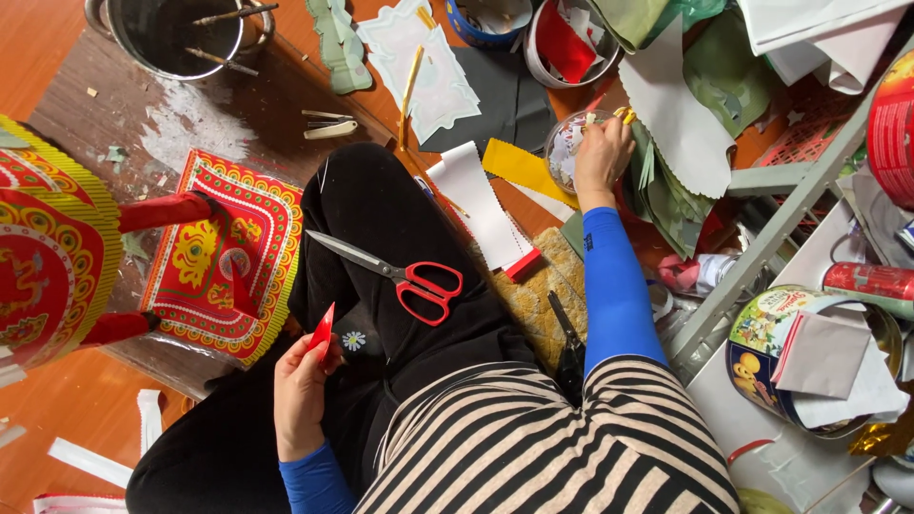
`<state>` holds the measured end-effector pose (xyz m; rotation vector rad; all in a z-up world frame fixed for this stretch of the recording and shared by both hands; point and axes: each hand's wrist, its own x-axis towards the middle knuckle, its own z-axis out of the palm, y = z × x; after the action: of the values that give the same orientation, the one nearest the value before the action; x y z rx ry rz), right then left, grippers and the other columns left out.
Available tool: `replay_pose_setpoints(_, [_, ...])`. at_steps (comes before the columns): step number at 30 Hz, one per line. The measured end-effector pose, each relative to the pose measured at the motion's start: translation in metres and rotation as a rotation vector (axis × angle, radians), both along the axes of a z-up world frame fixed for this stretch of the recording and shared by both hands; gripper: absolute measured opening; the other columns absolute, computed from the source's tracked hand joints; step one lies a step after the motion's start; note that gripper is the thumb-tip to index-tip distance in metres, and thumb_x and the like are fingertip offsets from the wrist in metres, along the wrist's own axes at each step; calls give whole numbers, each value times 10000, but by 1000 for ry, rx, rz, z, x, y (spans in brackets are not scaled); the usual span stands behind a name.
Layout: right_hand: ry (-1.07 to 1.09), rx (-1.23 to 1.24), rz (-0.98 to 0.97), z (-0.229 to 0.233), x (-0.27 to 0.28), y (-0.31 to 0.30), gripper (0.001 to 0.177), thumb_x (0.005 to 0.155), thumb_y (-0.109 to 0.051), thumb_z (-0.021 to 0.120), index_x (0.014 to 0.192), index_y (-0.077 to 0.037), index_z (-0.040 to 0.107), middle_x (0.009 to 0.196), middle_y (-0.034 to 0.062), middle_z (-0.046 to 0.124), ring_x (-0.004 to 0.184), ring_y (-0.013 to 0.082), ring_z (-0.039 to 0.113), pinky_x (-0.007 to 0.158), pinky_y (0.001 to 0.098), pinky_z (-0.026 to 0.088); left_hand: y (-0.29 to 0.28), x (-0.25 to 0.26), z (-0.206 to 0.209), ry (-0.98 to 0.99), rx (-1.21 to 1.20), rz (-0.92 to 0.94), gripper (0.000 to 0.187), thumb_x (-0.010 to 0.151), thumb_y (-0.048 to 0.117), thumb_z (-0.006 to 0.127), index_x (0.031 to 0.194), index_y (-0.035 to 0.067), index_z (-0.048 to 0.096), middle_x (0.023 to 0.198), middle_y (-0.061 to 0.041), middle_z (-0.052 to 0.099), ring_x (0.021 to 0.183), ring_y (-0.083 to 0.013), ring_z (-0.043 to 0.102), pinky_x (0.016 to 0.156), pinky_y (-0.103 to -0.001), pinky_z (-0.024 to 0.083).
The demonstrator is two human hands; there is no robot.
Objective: Assembling and decorating a traditional paper-mache horse using paper, glue, and scissors
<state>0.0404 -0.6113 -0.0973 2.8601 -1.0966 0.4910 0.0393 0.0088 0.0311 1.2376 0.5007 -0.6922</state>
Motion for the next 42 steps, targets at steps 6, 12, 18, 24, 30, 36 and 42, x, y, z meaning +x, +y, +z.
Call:
replay_pose_setpoints(6, [-475, 541, -169, 22, -2, 18, 127, 1038, -78, 705, 913, -100, 711, 1127, 52, 571, 1024, 191, 639, 1003, 362, 619, 7, -8, -10, -14, 4, 39, 237, 1026, 57, 654, 1230, -28, 739, 1043, -129, 777, 827, -167, 683, 777, -248, 523])
replay_pose_setpoints(12, [-685, 1030, 193, 89, 26, 185, 50, 934, -60, 858, 951, -86, 819, 851, 37, 723, 827, 76, 589, 820, 289, 522, -40, 8, 25, -380, 201, -145, 210, 999, 102, 738, 1156, -3, 828, 1122, -170, 804, 1020, -240, 719, 931, -413, 591])
replay_pose_setpoints(18, [-487, 1118, 695, 184, 41, 326, 193, 927, -110, 898, 1109, -103, 835, 1034, 21, 613, 819, 123, 586, 781, 259, 531, -83, 28, 58, -721, -32, -95, 286, 1033, 140, 689, 1227, -51, 777, 1496, -267, 677, 1416, -427, 617, 1198, -558, 425])
replay_pose_setpoints(24, [-342, 1157, 975, 176, 36, 374, 270, 882, -84, 918, 1140, -114, 846, 1056, 33, 599, 822, 138, 595, 764, 277, 544, -71, 24, 69, -685, -35, 121, 262, 1026, 26, 640, 1232, -53, 781, 1457, -241, 689, 1366, -331, 615, 1161, -524, 462])
replay_pose_setpoints(30, [-43, 1425, 1018, 183, 40, 374, 315, 871, -47, 869, 1182, -77, 825, 1097, 56, 619, 845, 114, 589, 766, 272, 535, -48, 14, 69, -587, -39, 168, 265, 991, 0, 657, 1199, -17, 820, 1363, -171, 750, 1291, -249, 664, 1127, -478, 506])
replay_pose_setpoints(36, [-40, 1487, 938, 182, 44, 378, 166, 896, -50, 868, 1058, -73, 835, 1036, 23, 634, 854, 55, 584, 747, 216, 502, -37, 10, 61, -525, 5, 179, 269, 968, 5, 661, 1154, 22, 855, 1202, -101, 807, 1141, -173, 679, 1019, -401, 566])
replay_pose_setpoints(42, [-80, 1352, 910, 195, 51, 372, 97, 940, -37, 823, 1025, -65, 784, 1072, 38, 637, 898, 100, 625, 767, 242, 520, -33, 6, 45, -495, 57, 218, 253, 950, 18, 666, 1115, 13, 857, 1128, -102, 810, 1055, -160, 686, 944, -390, 585])
